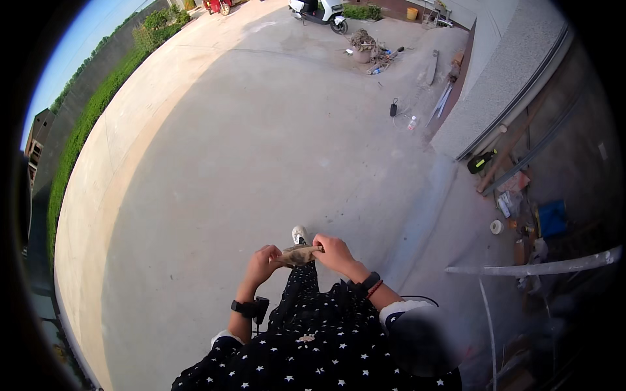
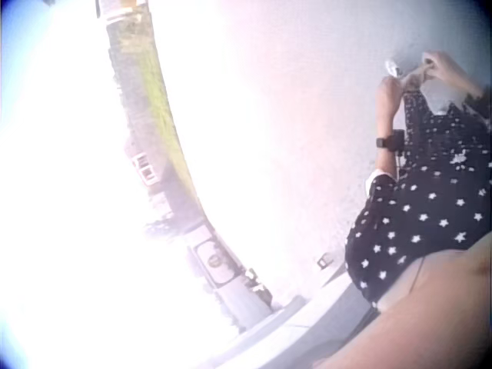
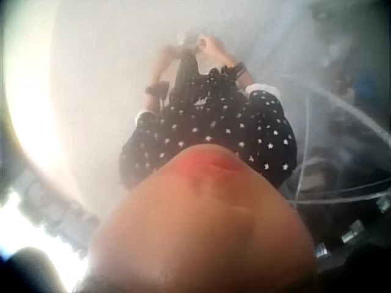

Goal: The person wipes the top edge of a white rolling garage door with a cloth, moving the cloth along the surface.

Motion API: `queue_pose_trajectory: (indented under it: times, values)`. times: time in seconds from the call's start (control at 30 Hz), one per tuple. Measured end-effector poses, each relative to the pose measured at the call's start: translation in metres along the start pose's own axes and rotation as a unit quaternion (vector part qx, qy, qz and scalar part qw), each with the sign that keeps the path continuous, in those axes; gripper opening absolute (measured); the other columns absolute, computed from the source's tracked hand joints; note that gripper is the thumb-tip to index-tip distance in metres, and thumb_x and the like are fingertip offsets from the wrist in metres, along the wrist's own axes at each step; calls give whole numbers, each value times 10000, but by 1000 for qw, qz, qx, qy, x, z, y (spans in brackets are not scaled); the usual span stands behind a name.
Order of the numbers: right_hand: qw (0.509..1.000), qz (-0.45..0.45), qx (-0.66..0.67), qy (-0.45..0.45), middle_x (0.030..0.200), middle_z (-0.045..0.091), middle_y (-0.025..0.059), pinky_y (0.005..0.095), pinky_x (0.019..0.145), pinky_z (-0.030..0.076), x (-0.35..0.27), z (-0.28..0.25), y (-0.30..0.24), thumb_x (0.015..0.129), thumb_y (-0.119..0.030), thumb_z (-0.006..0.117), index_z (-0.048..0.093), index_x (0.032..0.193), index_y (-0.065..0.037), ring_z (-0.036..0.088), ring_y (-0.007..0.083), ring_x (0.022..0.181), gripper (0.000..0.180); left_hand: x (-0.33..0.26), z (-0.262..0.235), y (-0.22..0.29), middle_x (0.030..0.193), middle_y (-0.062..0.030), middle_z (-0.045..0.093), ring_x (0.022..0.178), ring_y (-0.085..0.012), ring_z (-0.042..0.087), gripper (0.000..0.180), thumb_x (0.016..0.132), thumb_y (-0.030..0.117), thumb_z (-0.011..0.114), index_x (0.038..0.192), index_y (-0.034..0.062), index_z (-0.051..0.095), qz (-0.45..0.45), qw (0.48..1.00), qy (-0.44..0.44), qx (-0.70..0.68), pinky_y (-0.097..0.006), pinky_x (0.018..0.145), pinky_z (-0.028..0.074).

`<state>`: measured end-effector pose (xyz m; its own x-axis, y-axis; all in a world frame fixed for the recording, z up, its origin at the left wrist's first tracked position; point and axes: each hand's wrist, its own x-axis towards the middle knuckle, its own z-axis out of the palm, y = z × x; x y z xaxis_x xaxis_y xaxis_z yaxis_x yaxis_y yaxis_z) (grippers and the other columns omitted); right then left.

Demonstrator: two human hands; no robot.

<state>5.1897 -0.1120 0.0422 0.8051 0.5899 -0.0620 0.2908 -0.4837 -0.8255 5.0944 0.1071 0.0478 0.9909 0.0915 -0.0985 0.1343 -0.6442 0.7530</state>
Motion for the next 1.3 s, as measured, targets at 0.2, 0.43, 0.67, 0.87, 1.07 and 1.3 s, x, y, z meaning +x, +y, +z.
queue_pose_trajectory:
  times: [0.2,0.43,0.67,0.87,1.07,1.3]
  values:
    - [998,46,-18,26,786,633,117,349,668,477,169,-40,45,712,-106,689,570,847,-27,622,283,751,196,205,-39,-31,864,-107,623,800,-320,606,141,761,193,640,854,90,612,49,996,-69,34,-412,686,485]
    - [983,59,-27,169,756,629,117,319,691,489,370,-118,54,724,-61,688,571,827,-16,636,246,746,163,442,-86,-15,844,-76,624,787,-302,610,210,748,250,701,825,96,578,128,986,-82,74,-397,667,486]
    - [984,60,-41,163,765,612,114,340,668,484,566,-205,98,712,-54,675,564,832,-10,618,268,722,169,672,-114,-31,810,-78,610,751,-295,610,217,742,237,703,837,89,576,156,980,-100,71,-390,661,483]
    - [995,9,-39,91,740,571,118,396,635,451,774,-275,130,713,-50,660,525,801,-34,564,324,713,162,853,-151,-34,813,-85,619,742,-297,612,190,733,184,705,822,73,581,116,988,-43,98,-386,654,484]
    - [991,-107,-40,72,723,561,111,403,653,442,958,-336,124,709,-32,638,512,793,-52,555,320,714,152,1005,-213,-36,803,-99,610,754,-310,603,186,748,200,703,805,67,587,24,999,-5,27,-383,670,479]
    - [992,-90,-66,65,723,564,93,395,641,444,1147,-376,173,705,-40,631,524,785,-57,548,308,700,135,1202,-239,-85,814,-100,621,753,-287,613,188,719,159,693,849,58,602,32,999,-26,5,-382,657,481]
